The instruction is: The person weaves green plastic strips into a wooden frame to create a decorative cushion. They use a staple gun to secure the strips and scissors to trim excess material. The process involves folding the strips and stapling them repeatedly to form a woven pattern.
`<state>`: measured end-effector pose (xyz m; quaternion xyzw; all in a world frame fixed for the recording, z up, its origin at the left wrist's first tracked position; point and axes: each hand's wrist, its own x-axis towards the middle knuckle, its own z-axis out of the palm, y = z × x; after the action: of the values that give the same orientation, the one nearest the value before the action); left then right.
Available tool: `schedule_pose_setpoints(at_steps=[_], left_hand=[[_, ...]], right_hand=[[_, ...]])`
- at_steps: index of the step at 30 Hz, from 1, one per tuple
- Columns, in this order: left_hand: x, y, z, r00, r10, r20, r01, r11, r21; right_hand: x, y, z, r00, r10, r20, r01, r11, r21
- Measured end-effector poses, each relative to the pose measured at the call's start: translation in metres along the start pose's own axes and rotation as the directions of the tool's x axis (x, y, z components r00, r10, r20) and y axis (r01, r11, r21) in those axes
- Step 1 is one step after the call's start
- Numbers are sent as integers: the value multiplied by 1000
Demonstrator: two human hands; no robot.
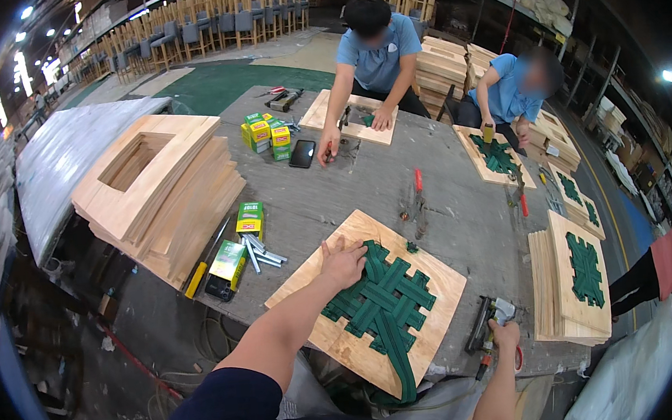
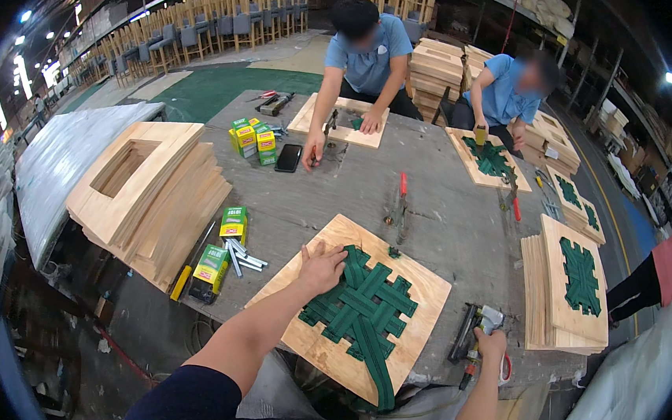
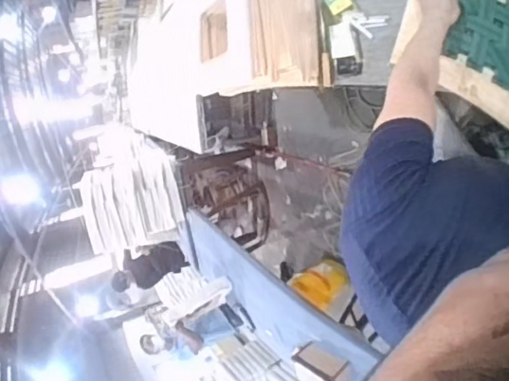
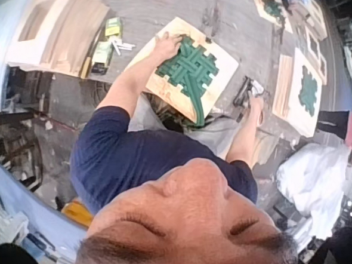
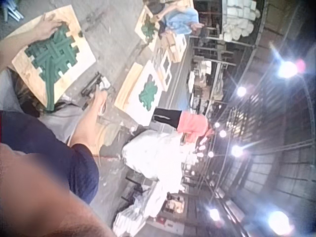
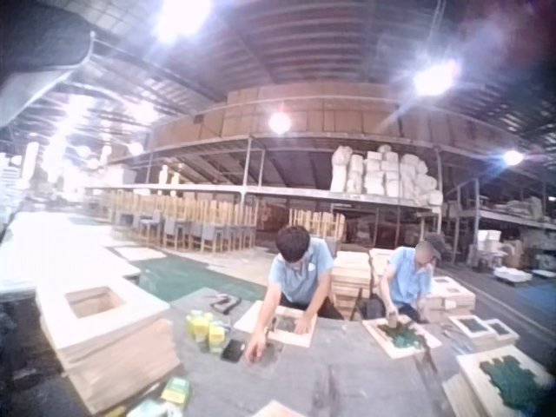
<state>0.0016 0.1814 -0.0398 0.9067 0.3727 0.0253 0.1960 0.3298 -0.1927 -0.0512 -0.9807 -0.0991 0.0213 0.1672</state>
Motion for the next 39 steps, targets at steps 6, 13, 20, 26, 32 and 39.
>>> schedule_pose_setpoints(at_steps=[6,13,20,26,32,39], left_hand=[[-6,-3,9,998,11,-69,-12,1000,-15],[-5,-10,15,979,70,-190,-70,998,5],[-6,-15,15,974,75,-213,-80,997,-17],[-6,-17,13,978,74,-196,-79,997,-19],[-5,-19,14,976,71,-205,-81,996,-39],[-5,-20,16,980,69,-187,-77,996,-40]], right_hand=[[7,-2,4,996,90,-11,-82,942,325],[-23,-78,-69,949,-287,128,74,601,796],[-68,-258,-60,758,-410,507,-173,623,763],[-99,-351,10,607,-502,616,11,781,625],[-98,-368,46,585,-499,639,55,811,583],[-100,-371,51,578,-525,625,47,785,617]])
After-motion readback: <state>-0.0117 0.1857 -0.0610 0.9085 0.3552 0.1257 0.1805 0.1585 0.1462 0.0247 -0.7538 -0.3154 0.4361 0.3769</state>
